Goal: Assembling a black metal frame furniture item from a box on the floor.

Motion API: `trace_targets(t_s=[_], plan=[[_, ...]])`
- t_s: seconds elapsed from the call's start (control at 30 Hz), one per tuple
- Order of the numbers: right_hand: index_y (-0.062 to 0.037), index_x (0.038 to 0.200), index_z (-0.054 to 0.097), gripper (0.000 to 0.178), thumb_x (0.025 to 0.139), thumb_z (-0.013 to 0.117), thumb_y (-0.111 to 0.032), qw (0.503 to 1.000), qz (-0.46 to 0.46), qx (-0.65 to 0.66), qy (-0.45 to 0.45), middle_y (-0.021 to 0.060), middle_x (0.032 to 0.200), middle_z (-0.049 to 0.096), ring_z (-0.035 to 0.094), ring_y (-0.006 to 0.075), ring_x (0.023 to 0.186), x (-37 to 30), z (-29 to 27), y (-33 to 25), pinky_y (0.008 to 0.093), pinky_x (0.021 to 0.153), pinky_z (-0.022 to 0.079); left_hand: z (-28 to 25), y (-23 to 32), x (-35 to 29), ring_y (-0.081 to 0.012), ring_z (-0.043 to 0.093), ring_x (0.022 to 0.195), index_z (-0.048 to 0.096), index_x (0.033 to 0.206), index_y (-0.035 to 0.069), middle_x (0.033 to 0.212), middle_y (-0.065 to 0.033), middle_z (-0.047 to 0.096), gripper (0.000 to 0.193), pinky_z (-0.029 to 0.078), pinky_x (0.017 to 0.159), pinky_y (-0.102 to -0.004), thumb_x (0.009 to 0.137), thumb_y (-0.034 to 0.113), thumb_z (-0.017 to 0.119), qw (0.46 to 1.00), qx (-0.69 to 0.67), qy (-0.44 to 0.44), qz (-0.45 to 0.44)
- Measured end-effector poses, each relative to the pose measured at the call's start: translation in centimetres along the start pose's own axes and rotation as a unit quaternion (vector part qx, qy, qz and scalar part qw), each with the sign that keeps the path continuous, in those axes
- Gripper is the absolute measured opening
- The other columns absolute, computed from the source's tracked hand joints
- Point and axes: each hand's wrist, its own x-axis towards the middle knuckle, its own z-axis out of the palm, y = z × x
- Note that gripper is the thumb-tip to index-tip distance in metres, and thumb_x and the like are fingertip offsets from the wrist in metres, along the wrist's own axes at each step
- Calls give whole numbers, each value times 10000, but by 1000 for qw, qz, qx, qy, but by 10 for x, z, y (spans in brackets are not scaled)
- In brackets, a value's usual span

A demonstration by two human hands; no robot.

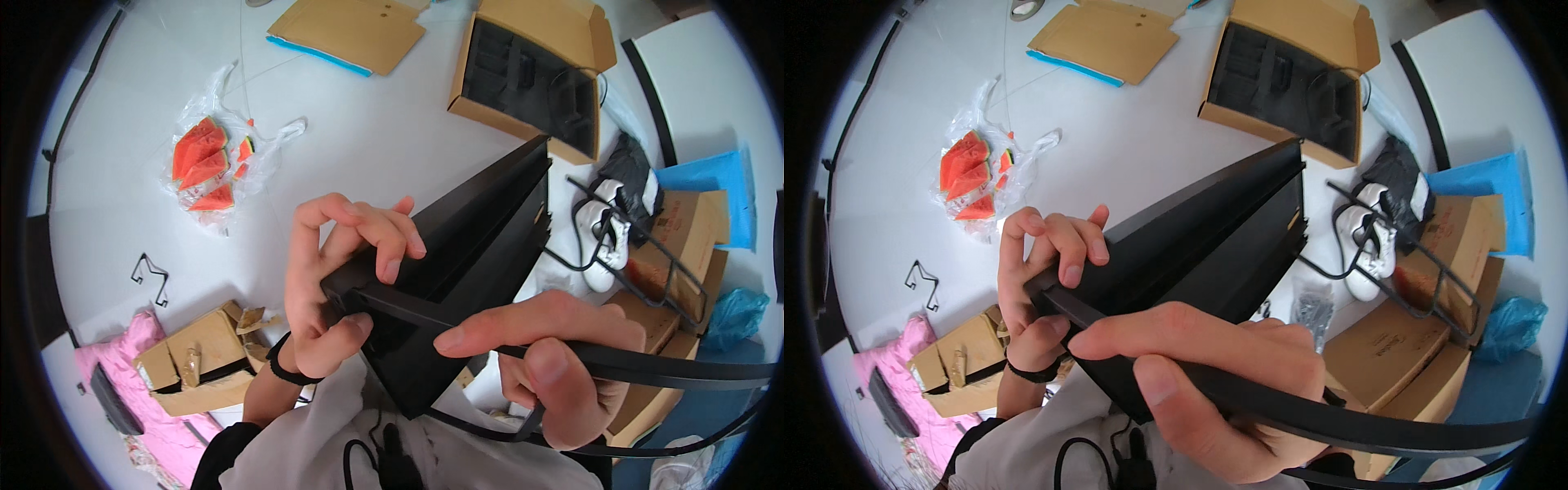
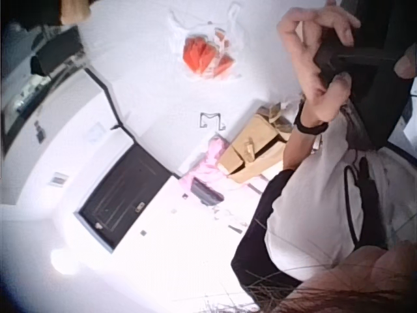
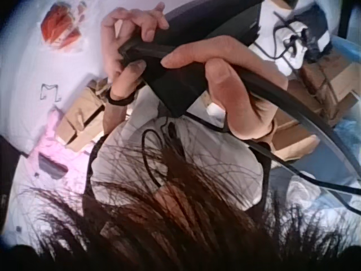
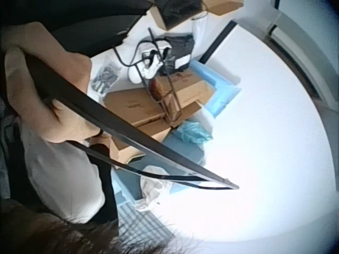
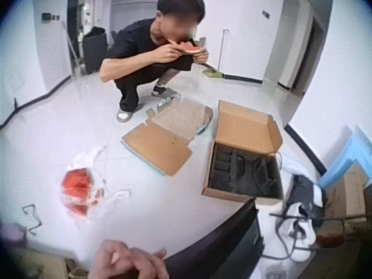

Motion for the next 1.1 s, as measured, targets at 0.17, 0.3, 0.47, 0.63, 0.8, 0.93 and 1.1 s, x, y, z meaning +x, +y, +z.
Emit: trace_targets(t_s=[0.17, 0.3, 0.47, 0.63, 0.8, 0.93, 1.1], plan=[[71, 979, 723, 499, 1061, 477, -356, 1000, -14, 4, -8, 28, 541, 595, 448, 35, 384, 6, 7, 8, 189, 395, 333, -6, 1, -1, -303, 532, 1018, 260, 1340, 90, 927, -90, 472, 815, 125, 1200, -599, 549, 62, 458, 1000, -2, 8, 2], [73, 948, 723, 500, 1058, 479, -348, 999, -35, 10, 20, 49, 594, 623, 454, 34, 384, 6, 3, 13, 189, 386, 323, -4, -4, 2, -302, 529, 1025, 270, 1334, 97, 932, -92, 478, 786, 128, 1204, -596, 579, 78, 487, 1000, 2, 6, 8], [84, 941, 717, 510, 1067, 470, -344, 999, -10, 42, -14, 56, 615, 621, 447, 30, 380, 10, -1, 25, 196, 371, 294, -1, -7, -8, -303, 514, 1061, 301, 1328, 106, 966, -96, 486, 695, 148, 1199, -575, 722, 267, 601, 998, -21, 49, -30], [103, 950, 708, 528, 1070, 479, -358, 998, -28, 45, 15, 76, 638, 615, 424, 22, 387, 11, 6, 29, 200, 377, 284, 7, -6, -5, -300, 517, 1055, 324, 1309, 100, 966, -103, 498, 653, 150, 1197, -559, 815, 429, 596, 992, -63, 97, -43], [116, 967, 697, 537, 1070, 483, -365, 999, 8, 33, 5, 93, 662, 625, 405, 17, 388, 12, 9, 28, 201, 373, 277, 0, -10, -5, -291, 536, 1027, 347, 1287, 73, 962, -117, 518, 541, 200, 1189, -551, 892, 402, 515, 995, -36, 90, -26], [126, 984, 687, 527, 1070, 484, -353, 1000, -15, 20, 3, 83, 648, 612, 397, 14, 393, 13, 11, 33, 201, 382, 288, 10, -7, -3, -267, 529, 998, 391, 1217, 87, 917, -82, 494, 494, 243, 1195, -536, 920, 458, 529, 987, -4, 154, -36], [141, 1025, 662, 508, 1075, 464, -324, 999, -12, 30, -4, 132, 762, 679, 357, 13, 388, 15, 13, 32, 202, 388, 292, 8, -7, -3, -341, 546, 1150, 387, 1228, 71, 1024, -146, 547, 460, 300, 1169, -562, 967, 419, 533, 987, 13, 153, -49]])
